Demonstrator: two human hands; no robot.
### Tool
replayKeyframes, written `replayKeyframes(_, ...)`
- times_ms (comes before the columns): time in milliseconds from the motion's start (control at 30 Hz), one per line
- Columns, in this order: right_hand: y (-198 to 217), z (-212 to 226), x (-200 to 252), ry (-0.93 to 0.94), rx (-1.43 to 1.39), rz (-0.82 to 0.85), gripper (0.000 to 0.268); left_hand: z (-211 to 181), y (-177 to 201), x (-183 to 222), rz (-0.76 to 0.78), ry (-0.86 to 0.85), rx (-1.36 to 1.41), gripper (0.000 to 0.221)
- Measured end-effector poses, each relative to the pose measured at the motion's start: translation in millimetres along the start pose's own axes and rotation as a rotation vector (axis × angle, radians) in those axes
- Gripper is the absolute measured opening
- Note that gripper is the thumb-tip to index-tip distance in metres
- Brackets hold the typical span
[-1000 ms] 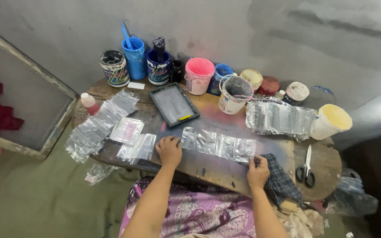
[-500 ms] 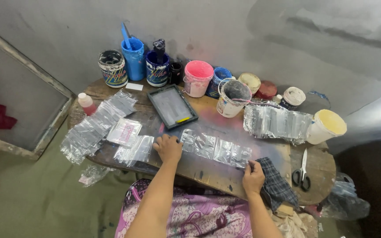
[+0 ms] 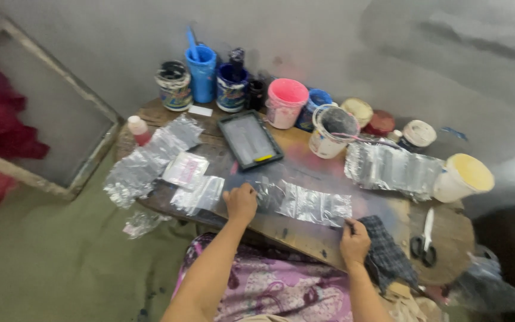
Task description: Screen printing designs onto small plastic bags using a manual screen and squeegee
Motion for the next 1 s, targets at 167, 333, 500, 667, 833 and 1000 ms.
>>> replayKeyframes(167, -17, 36, -11, -0.064, -0.038, 0.144, 0.015, 39, 42, 35, -0.018, 0.122, 0.279, 0.009)
replayKeyframes(333, -78, 110, -34, 0.053, -0.165, 0.258, 0.012, 104, 101, 39, -0.150, 0.265, 0.449, 0.023)
replayKeyframes(500, -144, 243, -50, 0.330, -0.217, 0.384, 0.015, 188, 158, 28, -0.385, 0.428, 0.595, 0.028)
replayKeyframes(667, -228, 324, -55, 0.390, -0.334, 0.354, 0.016, 219, 239, 36, -0.550, 0.474, 0.665, 0.033)
replayKeyframes(833, -282, 389, -63, 0.358, -0.442, 0.365, 0.018, 277, 255, 9, -0.698, 0.451, 0.624, 0.029)
replayKeyframes(1000, -344, 414, -69, 0.253, -0.314, 0.447, 0.019, 304, 252, -8, -0.741, 0.623, 0.671, 0.032)
Point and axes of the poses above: each hand's wrist, its own x-axis away from the middle knuckle, its own y-axis out of the back of the hand, z = x × y, the point moved 6 cm from there along -x, towards the middle knuckle, and after that the axes turned 3 degrees about -z, right-handed, at the moved point
